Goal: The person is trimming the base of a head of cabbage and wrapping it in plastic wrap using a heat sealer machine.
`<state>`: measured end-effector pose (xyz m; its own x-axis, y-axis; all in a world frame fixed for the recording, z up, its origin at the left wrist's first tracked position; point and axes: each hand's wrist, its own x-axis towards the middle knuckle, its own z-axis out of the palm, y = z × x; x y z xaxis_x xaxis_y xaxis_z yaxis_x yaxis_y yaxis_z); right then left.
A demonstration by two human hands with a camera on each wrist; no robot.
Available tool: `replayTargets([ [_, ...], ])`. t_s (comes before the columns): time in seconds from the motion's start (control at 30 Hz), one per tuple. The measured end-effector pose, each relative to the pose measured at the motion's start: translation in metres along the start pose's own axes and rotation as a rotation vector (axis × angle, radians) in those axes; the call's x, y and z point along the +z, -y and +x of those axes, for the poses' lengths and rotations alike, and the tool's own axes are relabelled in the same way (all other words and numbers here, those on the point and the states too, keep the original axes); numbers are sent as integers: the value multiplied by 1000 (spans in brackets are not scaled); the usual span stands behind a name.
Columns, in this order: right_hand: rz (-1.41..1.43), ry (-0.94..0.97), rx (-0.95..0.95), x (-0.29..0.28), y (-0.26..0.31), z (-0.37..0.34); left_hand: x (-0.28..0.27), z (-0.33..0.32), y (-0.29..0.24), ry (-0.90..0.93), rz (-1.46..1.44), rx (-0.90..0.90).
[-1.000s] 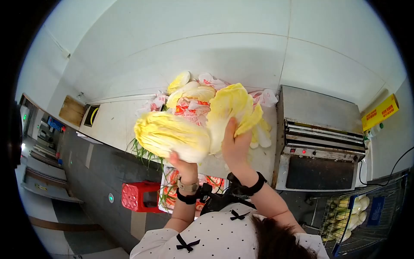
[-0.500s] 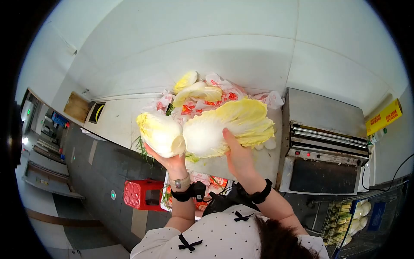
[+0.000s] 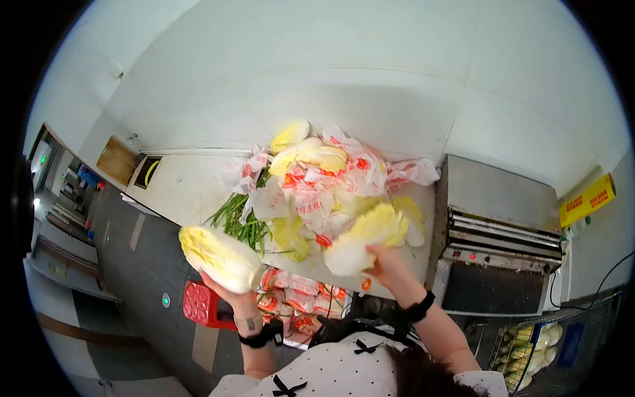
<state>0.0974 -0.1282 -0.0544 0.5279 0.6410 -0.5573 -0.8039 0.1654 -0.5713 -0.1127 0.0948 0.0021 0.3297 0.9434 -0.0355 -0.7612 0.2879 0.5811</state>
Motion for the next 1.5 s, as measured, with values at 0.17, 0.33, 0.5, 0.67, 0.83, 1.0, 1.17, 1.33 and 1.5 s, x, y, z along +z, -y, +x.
replayTargets([
  [0.17,125,11,173,27,-8,31,-58,-30,-2,-78,124,-188],
  [0.33,304,428,-193,125,71,34,-64,-52,11,-139,134,-285],
  [0.5,-126,374,-215,83,52,26,-69,-56,30,-162,122,-374],
  [0.67,-535,-31,-334,-20,-33,30,-77,-49,57,-202,162,-521],
  [0.83,-1493,-539,-702,-72,-72,46,-82,-35,97,-207,229,-632],
  [1.0,-1418,-558,-415,-79,-67,69,-86,-40,124,-200,268,-768],
  [1.17,-1186,-667,-423,-100,-74,76,-85,-37,133,-239,294,-888],
  [1.33,-743,-561,-378,-112,-68,41,-87,-32,146,-279,256,-998],
  [1.5,-193,-11,61,-91,-92,44,-85,-32,162,-281,270,-1016],
])
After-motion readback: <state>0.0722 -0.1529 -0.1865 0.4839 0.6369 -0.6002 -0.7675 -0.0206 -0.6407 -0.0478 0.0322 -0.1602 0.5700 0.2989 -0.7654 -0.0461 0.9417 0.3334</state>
